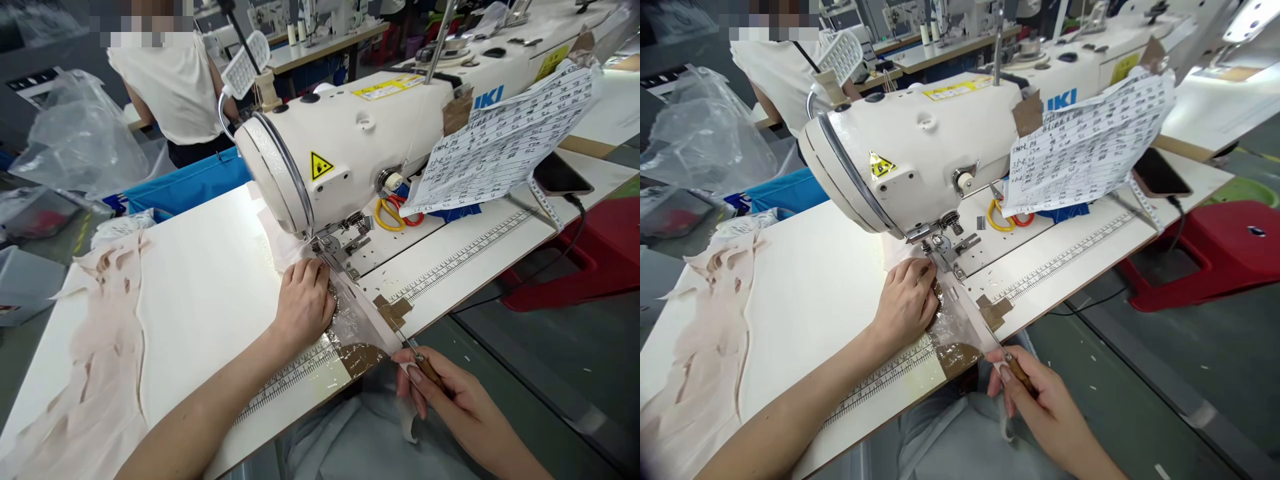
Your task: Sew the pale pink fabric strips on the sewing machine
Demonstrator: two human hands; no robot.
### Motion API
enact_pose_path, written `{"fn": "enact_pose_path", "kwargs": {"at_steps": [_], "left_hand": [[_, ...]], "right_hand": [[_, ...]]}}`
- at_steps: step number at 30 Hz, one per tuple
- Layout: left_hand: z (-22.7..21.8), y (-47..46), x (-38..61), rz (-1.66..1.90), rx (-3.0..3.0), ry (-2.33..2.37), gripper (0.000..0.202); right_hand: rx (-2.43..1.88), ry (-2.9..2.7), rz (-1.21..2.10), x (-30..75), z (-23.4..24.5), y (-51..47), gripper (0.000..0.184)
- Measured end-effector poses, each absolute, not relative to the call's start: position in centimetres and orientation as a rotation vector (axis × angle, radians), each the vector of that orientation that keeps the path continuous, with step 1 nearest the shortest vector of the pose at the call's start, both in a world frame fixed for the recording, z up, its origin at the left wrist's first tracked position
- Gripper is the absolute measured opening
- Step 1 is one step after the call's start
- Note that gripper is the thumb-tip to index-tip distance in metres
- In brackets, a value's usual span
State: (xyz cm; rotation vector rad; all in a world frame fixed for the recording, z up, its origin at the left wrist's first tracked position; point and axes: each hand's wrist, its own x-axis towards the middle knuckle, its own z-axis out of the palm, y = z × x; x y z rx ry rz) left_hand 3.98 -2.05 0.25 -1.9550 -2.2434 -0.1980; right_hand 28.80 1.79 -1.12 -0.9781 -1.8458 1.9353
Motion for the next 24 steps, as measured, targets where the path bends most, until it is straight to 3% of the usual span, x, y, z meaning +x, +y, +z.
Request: {"fn": "enact_pose_path", "kwargs": {"at_steps": [10, 18, 24], "left_hand": [[0.6, -2.2, 4.3, -0.215, -1.983, -2.216, 0.040], [0.5, -1.7, 4.0, -0.232, -1.933, -2.250, 0.039], [-0.7, -1.0, 2.8, -0.301, -1.921, -2.169, 0.032]], "right_hand": [[-0.891, -1.951, 1.835, 30.3, -2.2, 1.6, 0.027], [-0.882, -2.305, 1.317, 32.0, -0.8, 2.2, 0.024], [-0.530, -2.301, 1.196, 30.9, 2.5, 2.8, 0.031]]}}
